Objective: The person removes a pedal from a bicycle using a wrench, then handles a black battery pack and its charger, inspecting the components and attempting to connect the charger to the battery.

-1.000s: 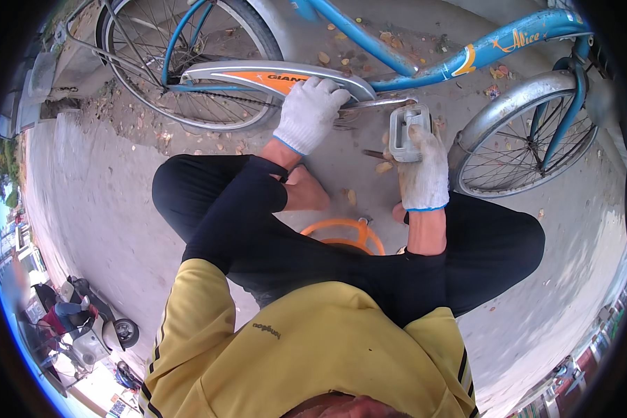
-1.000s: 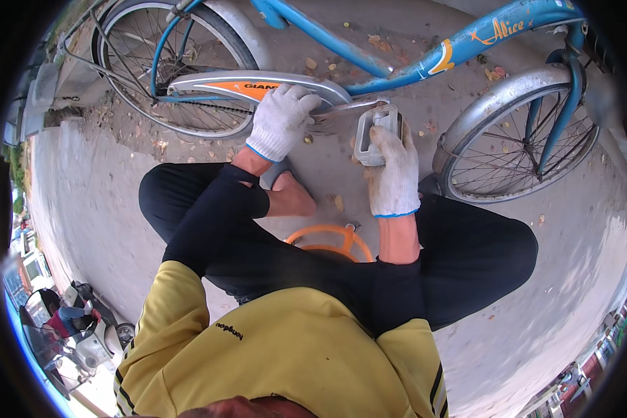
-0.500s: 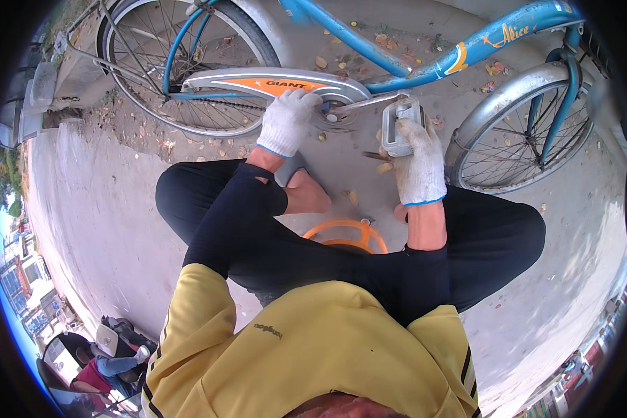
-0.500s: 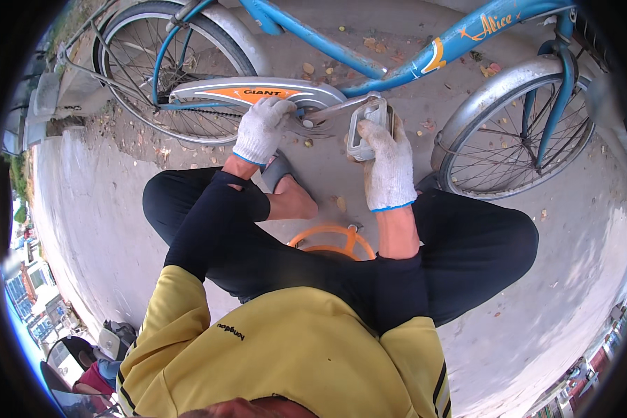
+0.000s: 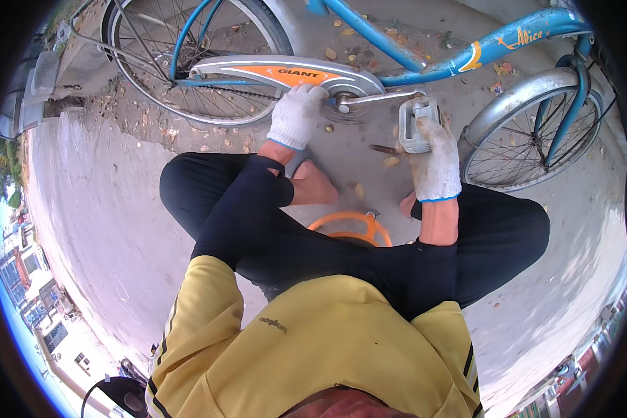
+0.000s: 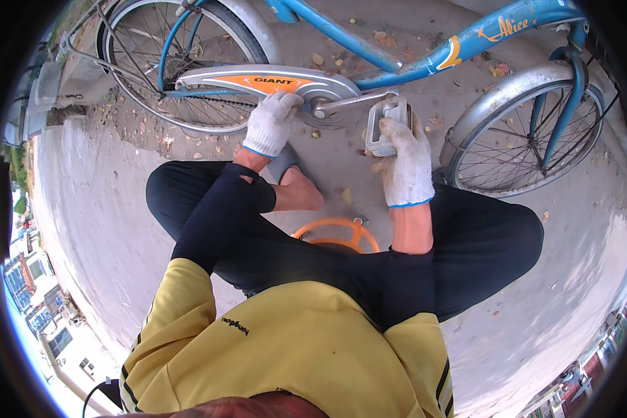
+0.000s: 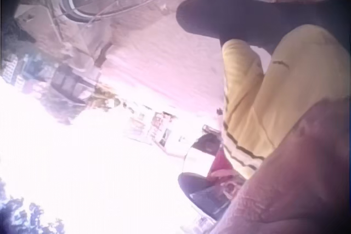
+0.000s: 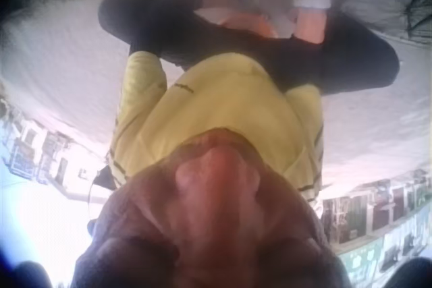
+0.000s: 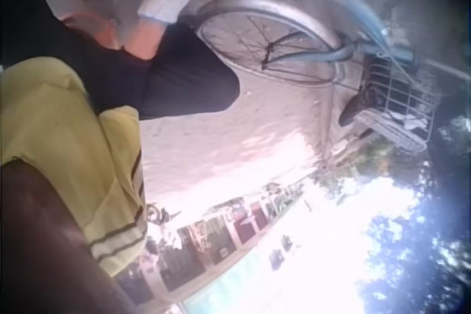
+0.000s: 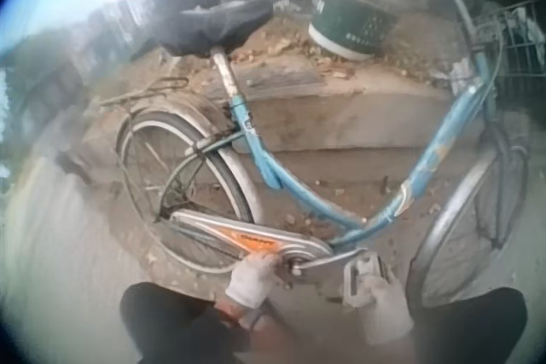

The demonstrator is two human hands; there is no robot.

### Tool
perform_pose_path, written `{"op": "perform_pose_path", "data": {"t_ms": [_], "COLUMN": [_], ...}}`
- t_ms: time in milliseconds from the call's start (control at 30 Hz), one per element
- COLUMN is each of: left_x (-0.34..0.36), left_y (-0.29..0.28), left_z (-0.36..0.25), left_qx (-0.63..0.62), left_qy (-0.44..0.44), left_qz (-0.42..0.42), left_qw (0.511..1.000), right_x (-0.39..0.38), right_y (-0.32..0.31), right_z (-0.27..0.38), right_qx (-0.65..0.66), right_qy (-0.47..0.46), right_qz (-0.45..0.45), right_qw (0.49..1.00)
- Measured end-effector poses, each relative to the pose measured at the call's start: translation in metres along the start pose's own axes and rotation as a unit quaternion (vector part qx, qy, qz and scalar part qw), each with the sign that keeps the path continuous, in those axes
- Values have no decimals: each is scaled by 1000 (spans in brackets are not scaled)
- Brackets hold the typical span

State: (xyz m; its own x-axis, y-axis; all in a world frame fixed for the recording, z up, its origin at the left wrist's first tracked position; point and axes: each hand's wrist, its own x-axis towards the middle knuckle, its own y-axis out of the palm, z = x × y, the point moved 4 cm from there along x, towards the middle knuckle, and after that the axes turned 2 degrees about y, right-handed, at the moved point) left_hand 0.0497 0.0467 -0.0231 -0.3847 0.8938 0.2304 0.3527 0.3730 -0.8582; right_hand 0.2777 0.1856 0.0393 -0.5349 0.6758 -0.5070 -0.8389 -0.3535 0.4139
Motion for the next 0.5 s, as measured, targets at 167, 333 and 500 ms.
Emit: {"op": "perform_pose_path", "data": {"t_ms": [167,333,500], "left_x": [-8,14,-19], "left_y": [-5,7,9], "left_z": [2,-19,20], "left_qx": [-77,4,-38], "left_qy": [-43,6,-101], "left_qz": [-100,-43,-25], "left_qw": [991,999,994], "right_x": [4,1,-1], "right_y": [4,0,8], "right_z": [-4,-2,5], "right_qx": [20,14,3], "right_qy": [-21,-10,-7], "right_qz": [27,31,8], "right_qw": [999,999,1000]}}
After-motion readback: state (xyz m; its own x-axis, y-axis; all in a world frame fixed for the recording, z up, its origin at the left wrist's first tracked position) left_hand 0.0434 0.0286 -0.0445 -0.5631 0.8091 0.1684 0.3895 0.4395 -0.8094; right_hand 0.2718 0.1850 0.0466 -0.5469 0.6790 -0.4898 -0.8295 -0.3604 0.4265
